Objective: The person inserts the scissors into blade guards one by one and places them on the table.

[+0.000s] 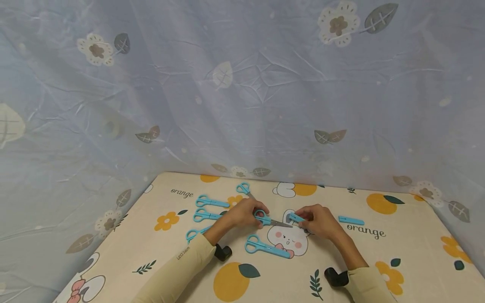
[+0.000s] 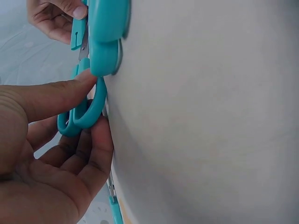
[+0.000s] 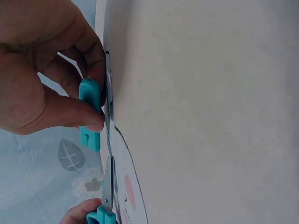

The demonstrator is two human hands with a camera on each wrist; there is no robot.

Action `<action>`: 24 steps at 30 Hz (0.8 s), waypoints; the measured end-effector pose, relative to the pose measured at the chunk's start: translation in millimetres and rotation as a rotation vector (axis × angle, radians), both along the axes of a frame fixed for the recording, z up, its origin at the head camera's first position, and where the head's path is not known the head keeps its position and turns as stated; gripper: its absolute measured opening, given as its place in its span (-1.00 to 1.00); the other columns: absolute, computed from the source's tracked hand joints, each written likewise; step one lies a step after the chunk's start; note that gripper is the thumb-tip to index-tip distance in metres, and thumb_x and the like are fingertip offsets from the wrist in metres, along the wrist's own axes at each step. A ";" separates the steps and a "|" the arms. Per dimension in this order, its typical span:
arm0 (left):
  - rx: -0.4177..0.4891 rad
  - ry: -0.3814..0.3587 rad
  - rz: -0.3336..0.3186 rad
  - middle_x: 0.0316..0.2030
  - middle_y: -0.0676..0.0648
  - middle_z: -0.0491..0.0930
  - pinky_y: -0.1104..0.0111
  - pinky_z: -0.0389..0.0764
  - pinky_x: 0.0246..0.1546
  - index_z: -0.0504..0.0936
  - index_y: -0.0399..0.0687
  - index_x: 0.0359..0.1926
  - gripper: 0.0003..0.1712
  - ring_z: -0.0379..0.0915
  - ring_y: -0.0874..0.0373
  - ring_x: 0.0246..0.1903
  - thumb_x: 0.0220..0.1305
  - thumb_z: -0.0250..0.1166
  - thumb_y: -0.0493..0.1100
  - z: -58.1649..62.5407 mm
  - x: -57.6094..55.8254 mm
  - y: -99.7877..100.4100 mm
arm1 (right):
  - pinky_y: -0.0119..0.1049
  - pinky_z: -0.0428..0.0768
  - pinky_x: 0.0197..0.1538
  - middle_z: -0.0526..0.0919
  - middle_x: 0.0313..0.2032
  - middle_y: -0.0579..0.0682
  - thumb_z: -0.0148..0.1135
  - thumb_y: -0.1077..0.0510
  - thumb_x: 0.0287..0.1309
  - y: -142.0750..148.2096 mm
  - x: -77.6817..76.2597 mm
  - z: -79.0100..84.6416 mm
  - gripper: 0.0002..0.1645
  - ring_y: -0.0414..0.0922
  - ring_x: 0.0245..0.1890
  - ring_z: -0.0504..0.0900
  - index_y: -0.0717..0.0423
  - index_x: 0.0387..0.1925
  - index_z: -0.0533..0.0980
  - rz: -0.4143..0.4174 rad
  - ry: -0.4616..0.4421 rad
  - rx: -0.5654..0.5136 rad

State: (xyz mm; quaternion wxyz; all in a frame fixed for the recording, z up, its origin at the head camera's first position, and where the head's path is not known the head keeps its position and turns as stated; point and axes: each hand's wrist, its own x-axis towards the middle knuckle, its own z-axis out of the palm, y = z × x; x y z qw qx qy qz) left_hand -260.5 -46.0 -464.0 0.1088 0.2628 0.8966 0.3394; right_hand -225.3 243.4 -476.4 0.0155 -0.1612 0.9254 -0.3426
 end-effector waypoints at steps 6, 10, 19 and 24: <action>0.021 0.009 0.018 -0.28 0.08 0.79 0.54 0.60 -0.18 0.83 -0.11 0.00 -0.66 0.52 0.39 -0.34 0.18 0.60 -0.36 -0.8 0.0 -2.0 | -0.29 0.61 -0.25 0.82 -0.16 0.05 0.46 0.29 0.29 -0.9 1.9 3.8 -0.64 -0.11 -0.25 0.62 0.18 0.12 0.74 -0.050 -0.024 0.009; 0.053 0.012 0.018 -0.30 0.07 0.79 0.53 0.60 -0.26 0.83 -0.11 -0.03 -0.68 0.53 0.37 -0.37 0.18 0.61 -0.34 -0.2 -0.1 -5.3 | -0.25 0.61 -0.25 0.82 -0.15 0.09 0.48 0.24 0.30 0.2 4.4 6.1 -0.64 -0.09 -0.24 0.65 0.13 0.12 0.75 -0.083 -0.010 0.031; 0.287 -0.189 0.045 -0.29 -0.11 0.83 0.35 0.82 -0.38 0.79 -0.29 0.06 -0.68 0.74 0.18 -0.42 0.28 0.52 -0.36 -0.8 2.8 -15.2 | -0.38 0.50 -0.48 0.80 -0.34 -0.01 0.51 0.12 0.32 11.0 10.3 2.5 -0.60 -0.17 -0.46 0.57 0.24 0.11 0.75 -0.107 -0.119 -0.146; 0.447 -0.356 0.075 -0.29 -0.24 0.85 0.19 0.88 -0.30 0.74 -0.39 0.12 -0.67 0.80 0.12 -0.40 0.38 0.43 -0.36 -2.8 7.6 -19.8 | -0.38 0.54 -0.45 0.81 -0.35 -0.05 0.48 0.07 0.36 16.5 13.3 1.4 -0.50 -0.19 -0.46 0.59 0.32 0.19 0.68 -0.109 -0.317 -0.344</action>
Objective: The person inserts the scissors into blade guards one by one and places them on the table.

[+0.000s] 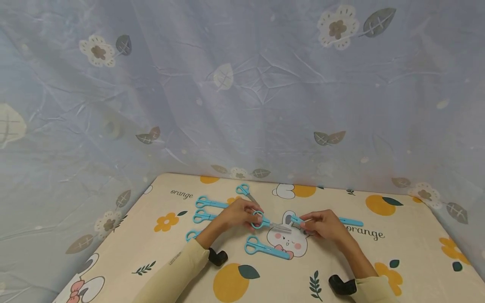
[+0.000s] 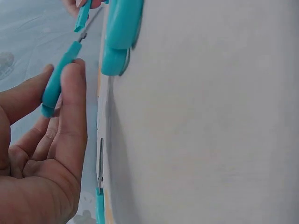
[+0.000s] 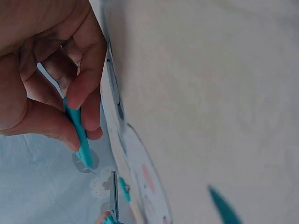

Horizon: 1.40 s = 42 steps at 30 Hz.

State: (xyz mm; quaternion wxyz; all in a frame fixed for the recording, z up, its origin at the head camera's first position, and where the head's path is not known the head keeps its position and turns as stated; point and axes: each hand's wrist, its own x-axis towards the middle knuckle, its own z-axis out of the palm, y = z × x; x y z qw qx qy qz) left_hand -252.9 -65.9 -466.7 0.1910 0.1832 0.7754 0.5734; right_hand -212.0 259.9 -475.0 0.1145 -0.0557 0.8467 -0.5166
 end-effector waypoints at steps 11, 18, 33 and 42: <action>0.141 -0.107 0.020 -0.19 -0.14 0.82 0.24 0.88 -0.15 0.64 -0.44 0.27 -0.51 0.79 0.16 -0.26 0.43 0.41 -0.24 8.1 6.6 -15.1 | -0.45 0.58 -0.39 0.87 -0.14 -0.15 0.42 0.06 0.42 13.4 5.4 11.5 -0.54 -0.26 -0.32 0.68 0.18 0.24 0.68 0.121 -0.222 -0.186; 0.203 -0.125 0.038 -0.31 -0.03 0.77 0.35 0.85 -0.28 0.68 -0.36 0.25 -0.55 0.78 0.17 -0.32 0.39 0.43 -0.32 16.5 13.2 -29.8 | -0.48 0.59 -0.40 0.87 -0.11 -0.14 0.35 0.10 0.48 23.8 10.4 19.3 -0.58 -0.27 -0.32 0.71 0.11 0.27 0.68 0.193 -0.244 -0.228; 0.198 -0.113 0.016 -0.41 0.01 0.73 0.29 0.87 -0.27 0.68 -0.34 0.21 -0.61 0.78 0.17 -0.33 0.38 0.39 -0.44 25.4 10.4 -34.4 | -0.42 0.64 -0.38 0.84 -0.19 -0.17 0.32 0.10 0.51 21.8 11.5 23.2 -0.54 -0.23 -0.31 0.69 0.20 0.31 0.64 0.216 -0.204 -0.202; 0.197 -0.108 0.029 -0.37 0.00 0.71 0.34 0.85 -0.32 0.72 -0.29 0.16 -0.63 0.76 0.17 -0.36 0.36 0.43 -0.40 24.2 14.6 -31.6 | -0.42 0.65 -0.38 0.85 -0.15 -0.15 0.36 0.08 0.48 12.6 13.7 25.3 -0.52 -0.21 -0.29 0.70 0.25 0.28 0.64 0.205 -0.178 -0.183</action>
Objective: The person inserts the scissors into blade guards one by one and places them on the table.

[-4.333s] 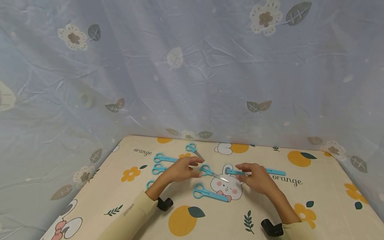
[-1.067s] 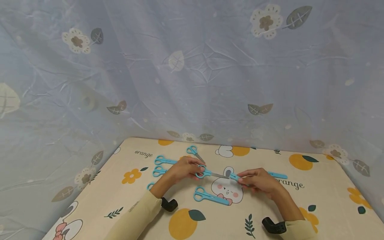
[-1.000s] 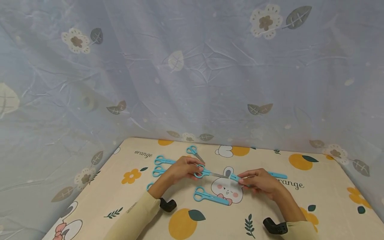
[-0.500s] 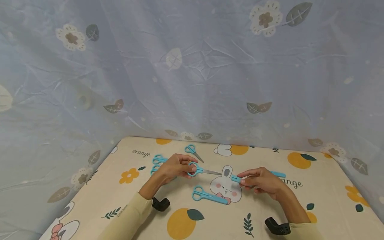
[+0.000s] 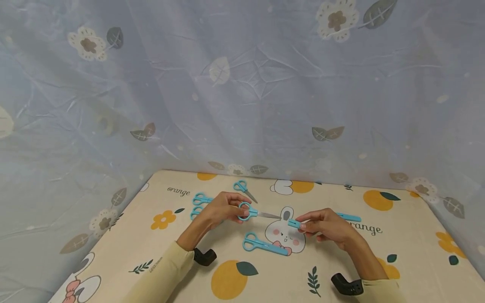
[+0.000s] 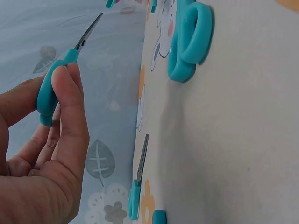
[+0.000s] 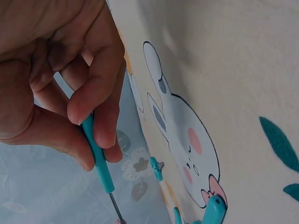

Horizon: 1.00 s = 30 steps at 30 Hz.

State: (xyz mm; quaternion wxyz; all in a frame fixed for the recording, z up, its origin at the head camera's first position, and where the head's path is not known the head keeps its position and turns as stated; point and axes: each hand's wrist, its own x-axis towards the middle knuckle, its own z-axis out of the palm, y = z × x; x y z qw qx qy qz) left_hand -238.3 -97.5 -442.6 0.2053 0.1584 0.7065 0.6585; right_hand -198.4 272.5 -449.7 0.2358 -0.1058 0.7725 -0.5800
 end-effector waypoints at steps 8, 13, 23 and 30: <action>-0.007 -0.012 0.026 -0.30 -0.02 0.72 0.34 0.84 -0.31 0.74 -0.24 0.14 -0.64 0.75 0.15 -0.34 0.35 0.45 -0.39 2.0 2.5 2.9 | -0.39 0.66 -0.36 0.86 -0.14 -0.14 0.32 0.10 0.50 0.2 -1.6 4.3 -0.53 -0.19 -0.26 0.73 0.24 0.30 0.64 0.011 0.005 0.002; -0.008 -0.005 0.034 -0.28 -0.05 0.72 0.32 0.86 -0.28 0.74 -0.22 0.16 -0.62 0.76 0.14 -0.30 0.34 0.46 -0.38 8.9 1.6 6.1 | -0.37 0.63 -0.35 0.86 -0.13 -0.12 0.31 0.09 0.51 -1.6 -4.5 9.1 -0.50 -0.17 -0.24 0.72 0.28 0.33 0.60 0.007 0.024 0.009; -0.016 -0.010 0.038 -0.32 -0.05 0.73 0.30 0.87 -0.29 0.73 -0.24 0.17 -0.61 0.77 0.13 -0.32 0.34 0.44 -0.41 12.8 1.9 11.0 | -0.38 0.62 -0.37 0.85 -0.15 -0.15 0.31 0.12 0.51 -4.5 -6.0 10.4 -0.50 -0.18 -0.26 0.71 0.29 0.34 0.59 -0.008 0.008 0.013; -0.009 -0.015 0.038 -0.29 -0.07 0.75 0.34 0.85 -0.33 0.73 -0.27 0.16 -0.63 0.77 0.13 -0.33 0.34 0.43 -0.43 9.5 0.7 14.1 | -0.39 0.63 -0.37 0.85 -0.14 -0.15 0.32 0.12 0.50 -6.9 -4.9 11.5 -0.50 -0.18 -0.27 0.70 0.30 0.33 0.59 -0.003 0.019 0.008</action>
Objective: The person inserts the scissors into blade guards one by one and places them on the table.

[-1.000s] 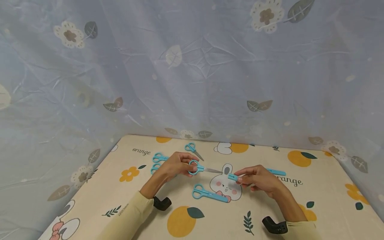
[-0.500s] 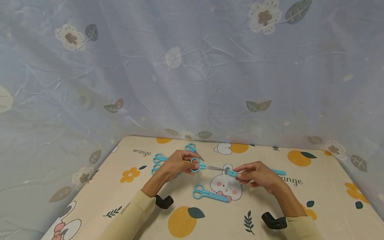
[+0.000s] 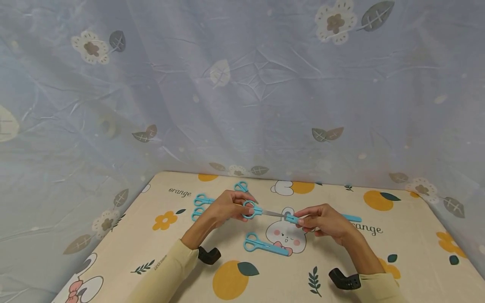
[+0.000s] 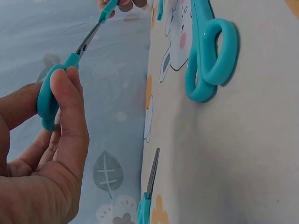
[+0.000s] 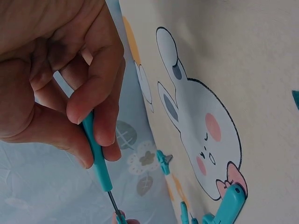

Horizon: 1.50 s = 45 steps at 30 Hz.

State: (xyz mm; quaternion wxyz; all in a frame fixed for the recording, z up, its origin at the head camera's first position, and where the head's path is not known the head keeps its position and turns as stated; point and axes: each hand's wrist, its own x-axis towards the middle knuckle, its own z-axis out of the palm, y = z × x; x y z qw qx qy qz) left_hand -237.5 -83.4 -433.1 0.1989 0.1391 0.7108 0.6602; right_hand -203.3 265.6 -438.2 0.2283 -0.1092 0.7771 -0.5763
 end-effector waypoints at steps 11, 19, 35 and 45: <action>-0.001 -0.005 -0.028 -0.35 -0.07 0.71 0.30 0.87 -0.29 0.71 -0.30 0.17 -0.61 0.78 0.14 -0.35 0.34 0.44 -0.41 -1.1 2.0 5.9 | -0.40 0.61 -0.40 0.87 -0.07 -0.06 0.31 0.13 0.50 -6.0 1.2 -0.4 -0.47 -0.14 -0.26 0.74 0.35 0.34 0.56 0.008 0.017 0.013; -0.004 0.007 -0.037 -0.35 -0.07 0.70 0.22 0.89 -0.23 0.72 -0.28 0.17 -0.62 0.78 0.14 -0.34 0.34 0.44 -0.41 -0.8 3.8 9.6 | -0.42 0.60 -0.41 0.86 -0.10 -0.07 0.32 0.17 0.47 -9.7 0.7 -0.9 -0.49 -0.16 -0.29 0.71 0.37 0.32 0.57 0.008 0.012 0.017; 0.003 0.004 -0.041 -0.37 -0.06 0.69 0.22 0.89 -0.25 0.74 -0.27 0.13 -0.66 0.77 0.14 -0.36 0.35 0.43 -0.43 -3.6 6.4 15.3 | -0.40 0.61 -0.39 0.86 -0.14 -0.12 0.32 0.16 0.47 -12.0 -1.2 -6.6 -0.52 -0.19 -0.28 0.70 0.33 0.30 0.61 0.022 0.040 0.009; 0.007 -0.012 -0.030 -0.38 -0.08 0.70 0.27 0.87 -0.32 0.76 -0.26 0.10 -0.69 0.77 0.13 -0.38 0.35 0.42 -0.43 -3.2 8.8 18.2 | -0.39 0.60 -0.39 0.85 -0.14 -0.12 0.34 0.15 0.46 -19.5 -1.8 -5.0 -0.51 -0.16 -0.26 0.70 0.34 0.29 0.61 0.016 0.038 0.032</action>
